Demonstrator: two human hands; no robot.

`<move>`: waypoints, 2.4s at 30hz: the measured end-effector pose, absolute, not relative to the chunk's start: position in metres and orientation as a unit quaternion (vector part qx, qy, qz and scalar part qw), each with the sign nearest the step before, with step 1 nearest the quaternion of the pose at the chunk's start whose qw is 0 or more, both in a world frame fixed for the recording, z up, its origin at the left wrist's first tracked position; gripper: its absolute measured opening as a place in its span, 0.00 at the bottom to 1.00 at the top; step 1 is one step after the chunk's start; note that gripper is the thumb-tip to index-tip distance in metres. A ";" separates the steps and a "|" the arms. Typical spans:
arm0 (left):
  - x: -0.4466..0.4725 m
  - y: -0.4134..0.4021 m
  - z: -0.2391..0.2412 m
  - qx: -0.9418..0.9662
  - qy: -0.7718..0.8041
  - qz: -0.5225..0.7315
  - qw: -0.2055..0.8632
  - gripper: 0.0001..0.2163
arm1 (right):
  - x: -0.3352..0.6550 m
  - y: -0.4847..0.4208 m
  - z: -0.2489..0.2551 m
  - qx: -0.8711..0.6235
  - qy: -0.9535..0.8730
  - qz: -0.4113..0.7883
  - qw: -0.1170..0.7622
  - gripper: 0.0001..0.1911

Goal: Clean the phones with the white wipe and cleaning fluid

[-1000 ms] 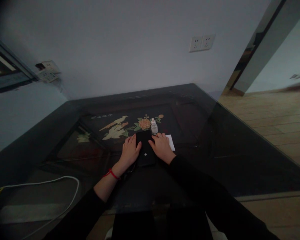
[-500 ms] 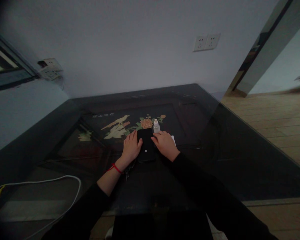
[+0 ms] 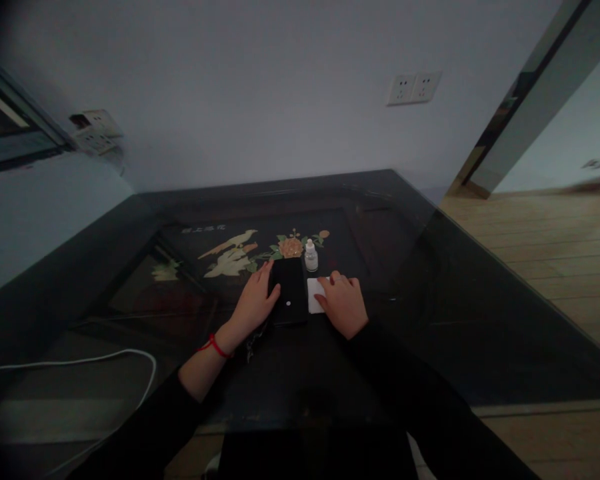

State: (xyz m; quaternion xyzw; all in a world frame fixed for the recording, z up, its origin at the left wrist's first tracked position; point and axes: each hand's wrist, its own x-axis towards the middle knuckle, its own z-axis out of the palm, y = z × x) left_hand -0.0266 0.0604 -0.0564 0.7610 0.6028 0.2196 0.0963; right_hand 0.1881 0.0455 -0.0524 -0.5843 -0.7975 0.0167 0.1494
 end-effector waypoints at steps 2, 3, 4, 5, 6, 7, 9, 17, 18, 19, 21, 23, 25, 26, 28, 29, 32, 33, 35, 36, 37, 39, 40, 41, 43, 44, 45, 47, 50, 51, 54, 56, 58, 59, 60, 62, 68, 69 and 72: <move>-0.026 0.061 -0.060 0.764 0.605 0.203 0.094 0.27 | 0.185 0.044 -0.050 -0.583 -0.796 0.020 0.160 0.12; -0.026 0.061 -0.062 0.765 0.606 0.196 0.093 0.26 | 0.186 0.046 -0.049 -0.583 -0.794 0.025 0.168 0.12; -0.025 0.062 -0.064 0.766 0.608 0.190 0.090 0.26 | 0.188 0.050 -0.048 -0.585 -0.791 0.031 0.177 0.11; -0.025 0.062 -0.066 0.766 0.608 0.186 0.088 0.25 | 0.192 0.055 -0.047 -0.588 -0.786 0.038 0.188 0.11; -0.025 0.063 -0.068 0.767 0.609 0.184 0.085 0.25 | 0.196 0.063 -0.047 -0.591 -0.780 0.047 0.201 0.11; -0.025 0.063 -0.069 0.768 0.609 0.182 0.081 0.24 | 0.199 0.071 -0.047 -0.597 -0.771 0.057 0.214 0.10; -0.025 0.064 -0.070 0.769 0.609 0.180 0.074 0.24 | 0.202 0.092 -0.049 -0.600 -0.759 0.080 0.241 0.12; -0.027 0.066 -0.068 0.772 0.609 0.171 0.063 0.23 | 0.191 0.128 -0.071 -0.565 -0.760 0.137 0.291 0.16; -0.027 0.066 -0.068 0.771 0.609 0.172 0.063 0.23 | 0.191 0.126 -0.073 -0.563 -0.759 0.142 0.295 0.16; -0.027 0.066 -0.068 0.770 0.610 0.174 0.063 0.23 | 0.192 0.124 -0.074 -0.561 -0.758 0.147 0.299 0.15; -0.025 0.065 -0.068 0.767 0.613 0.177 0.063 0.23 | 0.193 0.120 -0.075 -0.557 -0.755 0.157 0.307 0.14; -0.024 0.064 -0.067 0.764 0.616 0.181 0.063 0.24 | 0.193 0.117 -0.073 -0.553 -0.752 0.164 0.318 0.14; -0.026 0.064 -0.064 0.763 0.617 0.185 0.062 0.24 | 0.194 0.116 -0.071 -0.549 -0.749 0.170 0.329 0.17; -0.028 0.065 -0.061 0.761 0.618 0.187 0.062 0.25 | 0.197 0.117 -0.068 -0.550 -0.746 0.172 0.335 0.18; -0.035 0.069 -0.055 0.753 0.626 0.194 0.058 0.24 | 0.207 0.117 -0.064 -0.559 -0.734 0.175 0.345 0.16; -0.040 0.071 -0.052 0.746 0.633 0.199 0.055 0.24 | 0.214 0.117 -0.061 -0.568 -0.725 0.174 0.348 0.14; -0.056 0.078 -0.042 0.725 0.653 0.212 0.048 0.22 | 0.238 0.114 -0.057 -0.596 -0.709 0.171 0.336 0.13; -0.060 0.079 -0.040 0.721 0.658 0.213 0.049 0.21 | 0.244 0.112 -0.056 -0.603 -0.707 0.171 0.327 0.14; -0.066 0.080 -0.038 0.716 0.662 0.213 0.054 0.20 | 0.252 0.109 -0.058 -0.614 -0.704 0.170 0.314 0.14; -0.068 0.080 -0.038 0.715 0.664 0.212 0.058 0.20 | 0.253 0.108 -0.059 -0.618 -0.703 0.168 0.308 0.14; -0.068 0.080 -0.038 0.713 0.665 0.210 0.063 0.20 | 0.253 0.107 -0.060 -0.620 -0.703 0.167 0.304 0.13; -0.069 0.079 -0.040 0.711 0.667 0.209 0.075 0.20 | 0.249 0.105 -0.061 -0.622 -0.705 0.166 0.298 0.13; -0.069 0.078 -0.041 0.710 0.667 0.210 0.080 0.20 | 0.247 0.105 -0.061 -0.622 -0.705 0.166 0.295 0.12; -0.069 0.078 -0.042 0.709 0.667 0.212 0.086 0.20 | 0.245 0.104 -0.061 -0.622 -0.706 0.167 0.293 0.12; -0.069 0.077 -0.044 0.710 0.662 0.220 0.096 0.20 | 0.241 0.101 -0.058 -0.621 -0.708 0.171 0.289 0.11; -0.068 0.077 -0.045 0.711 0.658 0.226 0.103 0.20 | 0.239 0.099 -0.056 -0.619 -0.710 0.174 0.288 0.11; -0.067 0.078 -0.046 0.713 0.653 0.233 0.110 0.21 | 0.236 0.097 -0.053 -0.615 -0.712 0.179 0.287 0.12; -0.064 0.079 -0.048 0.719 0.637 0.249 0.122 0.21 | 0.229 0.090 -0.048 -0.601 -0.720 0.194 0.289 0.12; -0.053 0.078 -0.051 0.732 0.613 0.269 0.127 0.24 | 0.211 0.076 -0.043 -0.560 -0.738 0.225 0.301 0.11; -0.049 0.077 -0.051 0.738 0.606 0.270 0.125 0.24 | 0.205 0.072 -0.043 -0.544 -0.744 0.235 0.307 0.10; -0.040 0.071 -0.051 0.757 0.591 0.256 0.114 0.23 | 0.188 0.061 -0.049 -0.516 -0.748 0.269 0.320 0.13; -0.039 0.066 -0.051 0.763 0.594 0.235 0.097 0.23 | 0.183 0.057 -0.055 -0.509 -0.743 0.290 0.324 0.14; -0.040 0.061 -0.051 0.763 0.608 0.204 0.076 0.23 | 0.182 0.056 -0.060 -0.504 -0.737 0.309 0.328 0.15; -0.041 0.059 -0.052 0.762 0.617 0.186 0.066 0.23 | 0.182 0.056 -0.062 -0.500 -0.735 0.319 0.329 0.14; -0.042 0.057 -0.053 0.761 0.624 0.168 0.057 0.23 | 0.182 0.056 -0.063 -0.496 -0.733 0.329 0.330 0.14; -0.042 0.053 -0.055 0.764 0.629 0.134 0.050 0.23 | 0.182 0.056 -0.065 -0.489 -0.729 0.347 0.330 0.15; -0.037 0.049 -0.051 0.772 0.630 0.069 0.048 0.22 | 0.180 0.055 -0.067 -0.495 -0.714 0.373 0.324 0.18; -0.036 0.049 -0.048 0.772 0.631 0.064 0.047 0.22 | 0.180 0.055 -0.067 -0.496 -0.713 0.376 0.323 0.19; -0.034 0.048 -0.040 0.767 0.638 0.055 0.039 0.20 | 0.180 0.054 -0.068 -0.499 -0.710 0.379 0.322 0.20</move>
